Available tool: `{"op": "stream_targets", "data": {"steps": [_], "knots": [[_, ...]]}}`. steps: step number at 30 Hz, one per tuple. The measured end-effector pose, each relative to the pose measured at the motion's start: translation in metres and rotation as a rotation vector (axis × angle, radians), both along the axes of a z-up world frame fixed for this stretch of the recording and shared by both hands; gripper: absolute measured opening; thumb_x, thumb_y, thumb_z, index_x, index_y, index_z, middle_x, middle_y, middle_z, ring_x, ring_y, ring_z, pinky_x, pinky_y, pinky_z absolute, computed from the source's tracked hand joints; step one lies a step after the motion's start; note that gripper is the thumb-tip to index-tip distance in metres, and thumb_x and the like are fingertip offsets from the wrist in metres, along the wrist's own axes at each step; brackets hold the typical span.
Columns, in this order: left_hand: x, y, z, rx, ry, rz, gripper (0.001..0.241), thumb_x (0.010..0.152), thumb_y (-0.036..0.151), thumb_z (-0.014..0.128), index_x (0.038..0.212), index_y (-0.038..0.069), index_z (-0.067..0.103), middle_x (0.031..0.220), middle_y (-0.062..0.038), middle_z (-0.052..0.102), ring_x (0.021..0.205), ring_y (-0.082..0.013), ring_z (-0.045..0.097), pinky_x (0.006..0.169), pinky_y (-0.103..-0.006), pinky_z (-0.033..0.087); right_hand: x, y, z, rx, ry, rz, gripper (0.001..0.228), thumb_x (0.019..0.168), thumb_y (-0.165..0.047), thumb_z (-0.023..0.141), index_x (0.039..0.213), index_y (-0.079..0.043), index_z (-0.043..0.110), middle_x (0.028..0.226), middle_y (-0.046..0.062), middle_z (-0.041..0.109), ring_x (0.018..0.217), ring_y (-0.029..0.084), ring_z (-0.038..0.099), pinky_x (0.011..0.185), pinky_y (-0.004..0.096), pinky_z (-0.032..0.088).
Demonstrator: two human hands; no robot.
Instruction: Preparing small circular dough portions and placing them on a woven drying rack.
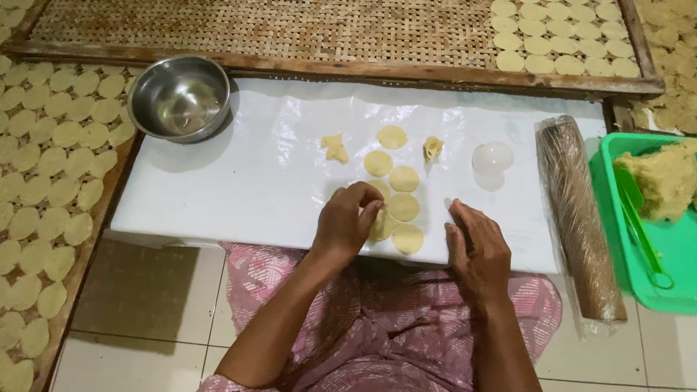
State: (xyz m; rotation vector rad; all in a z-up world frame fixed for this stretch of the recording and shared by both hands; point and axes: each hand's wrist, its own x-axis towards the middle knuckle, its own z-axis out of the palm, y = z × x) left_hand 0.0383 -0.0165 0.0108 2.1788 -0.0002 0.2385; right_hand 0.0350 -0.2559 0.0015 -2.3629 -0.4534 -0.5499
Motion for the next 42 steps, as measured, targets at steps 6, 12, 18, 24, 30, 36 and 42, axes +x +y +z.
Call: {"op": "stream_targets", "data": {"steps": [6,12,18,24,30,36,42], "knots": [[0.012,0.006,-0.008,-0.843,0.231,-0.316,0.020,0.100,0.026,0.068,0.108,0.007,0.066,0.098,-0.002,0.072,0.094,-0.0110,0.067,0.088,-0.0286,0.055,-0.001,0.001,0.001,0.000,0.025,-0.012,0.042,0.093,-0.005,0.073,0.134,-0.007,0.064,0.123,0.011,0.073,0.117,0.031,0.069,0.099,0.042,0.055],[0.044,0.033,0.015,-0.979,0.130,-0.169,0.023,0.093,0.021,0.073,0.108,0.005,0.067,0.098,-0.007,0.075,0.089,-0.0133,0.068,0.087,-0.0309,0.057,0.000,0.000,0.000,0.001,0.006,0.004,0.040,0.093,-0.005,0.072,0.133,-0.007,0.064,0.122,0.012,0.073,0.115,0.032,0.069,0.097,0.042,0.055],[0.073,0.060,0.047,-0.608,-0.073,0.026,0.016,0.092,0.010,0.072,0.105,0.004,0.065,0.100,-0.003,0.073,0.089,-0.0110,0.068,0.077,-0.0307,0.060,-0.002,0.003,0.007,0.019,0.019,-0.003,0.040,0.093,-0.004,0.071,0.133,-0.007,0.064,0.123,0.013,0.073,0.115,0.032,0.068,0.098,0.042,0.055],[0.092,0.075,-0.005,-0.025,0.022,0.212,0.012,0.088,0.007,0.075,0.099,0.007,0.069,0.091,-0.008,0.074,0.082,-0.0168,0.071,0.077,-0.0326,0.058,-0.002,0.003,0.007,0.003,0.032,-0.014,0.041,0.093,-0.004,0.073,0.133,-0.008,0.065,0.121,0.012,0.073,0.115,0.032,0.069,0.097,0.042,0.056],[0.080,0.072,0.000,0.548,0.001,0.255,0.009,0.086,0.014,0.078,0.087,0.008,0.072,0.094,-0.012,0.064,0.089,-0.0325,0.064,0.072,-0.0462,0.053,0.001,0.000,-0.001,-0.006,-0.012,0.004,0.041,0.093,-0.005,0.073,0.134,-0.006,0.064,0.124,0.012,0.073,0.115,0.031,0.069,0.098,0.041,0.055],[0.058,0.073,-0.006,0.649,-0.221,0.246,0.032,0.086,-0.004,0.063,0.116,0.003,0.072,0.102,-0.012,0.068,0.092,-0.0336,0.064,0.074,-0.0483,0.048,0.001,0.000,0.000,0.011,0.007,-0.003,0.041,0.093,-0.004,0.073,0.133,-0.007,0.065,0.123,0.012,0.073,0.114,0.031,0.069,0.097,0.041,0.055],[0.009,0.035,-0.007,0.444,-0.117,0.057,0.008,0.090,0.014,0.074,0.098,0.016,0.075,0.107,-0.005,0.068,0.097,-0.0269,0.060,0.082,-0.0423,0.050,0.001,-0.001,-0.001,0.007,0.004,0.003,0.041,0.093,-0.004,0.073,0.133,-0.006,0.065,0.123,0.012,0.073,0.115,0.031,0.069,0.098,0.041,0.055]]}}
